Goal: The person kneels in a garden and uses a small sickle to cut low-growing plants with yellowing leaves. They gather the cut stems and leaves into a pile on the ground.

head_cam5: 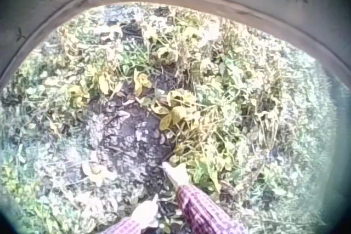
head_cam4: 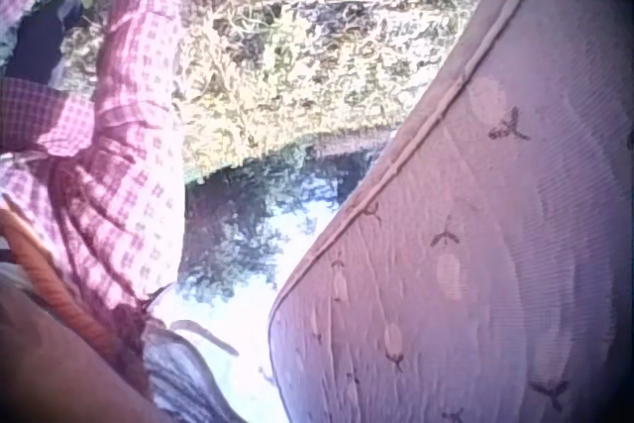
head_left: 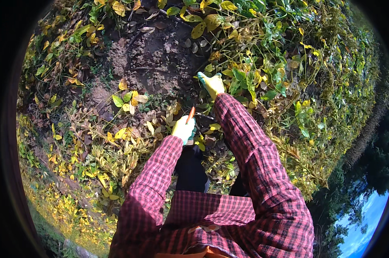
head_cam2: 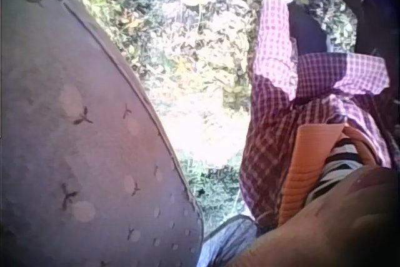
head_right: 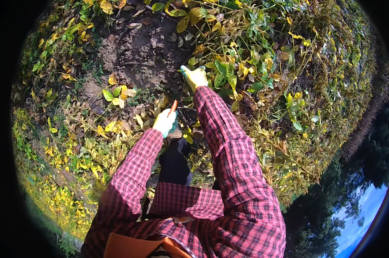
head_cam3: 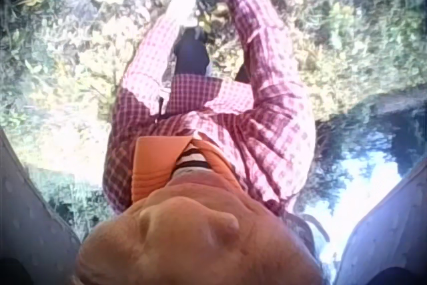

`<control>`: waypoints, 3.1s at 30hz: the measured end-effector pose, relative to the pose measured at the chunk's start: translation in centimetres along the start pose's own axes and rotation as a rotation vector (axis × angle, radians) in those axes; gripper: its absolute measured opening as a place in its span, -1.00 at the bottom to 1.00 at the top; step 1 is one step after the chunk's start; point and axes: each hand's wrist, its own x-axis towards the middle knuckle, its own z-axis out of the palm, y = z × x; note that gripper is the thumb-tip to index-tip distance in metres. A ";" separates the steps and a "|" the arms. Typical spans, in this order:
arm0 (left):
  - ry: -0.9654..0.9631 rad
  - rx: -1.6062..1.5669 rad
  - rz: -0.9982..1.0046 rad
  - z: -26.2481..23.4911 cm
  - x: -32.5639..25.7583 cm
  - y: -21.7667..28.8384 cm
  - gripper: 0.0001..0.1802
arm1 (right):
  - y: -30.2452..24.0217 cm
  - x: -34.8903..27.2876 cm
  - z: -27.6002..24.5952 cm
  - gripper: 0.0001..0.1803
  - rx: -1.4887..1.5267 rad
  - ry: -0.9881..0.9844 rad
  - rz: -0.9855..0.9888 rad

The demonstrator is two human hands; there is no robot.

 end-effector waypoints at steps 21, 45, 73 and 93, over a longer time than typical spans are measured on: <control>0.005 0.507 -0.075 -12.2 6.7 -5.2 -0.75 | 9.5 5.4 0.0 -0.62 -0.090 -0.717 -0.707; 0.038 0.355 0.372 -5.2 15.4 2.8 -0.80 | 10.3 8.0 -10.9 -0.77 -0.463 0.612 -0.898; -0.001 0.248 0.386 -5.8 15.3 5.2 -0.78 | 1.9 6.6 -3.1 -0.61 -0.555 -0.400 -0.731; 0.015 0.314 0.616 -1.7 14.6 6.0 -0.76 | 11.8 6.8 -18.3 -0.30 -0.170 0.917 -0.909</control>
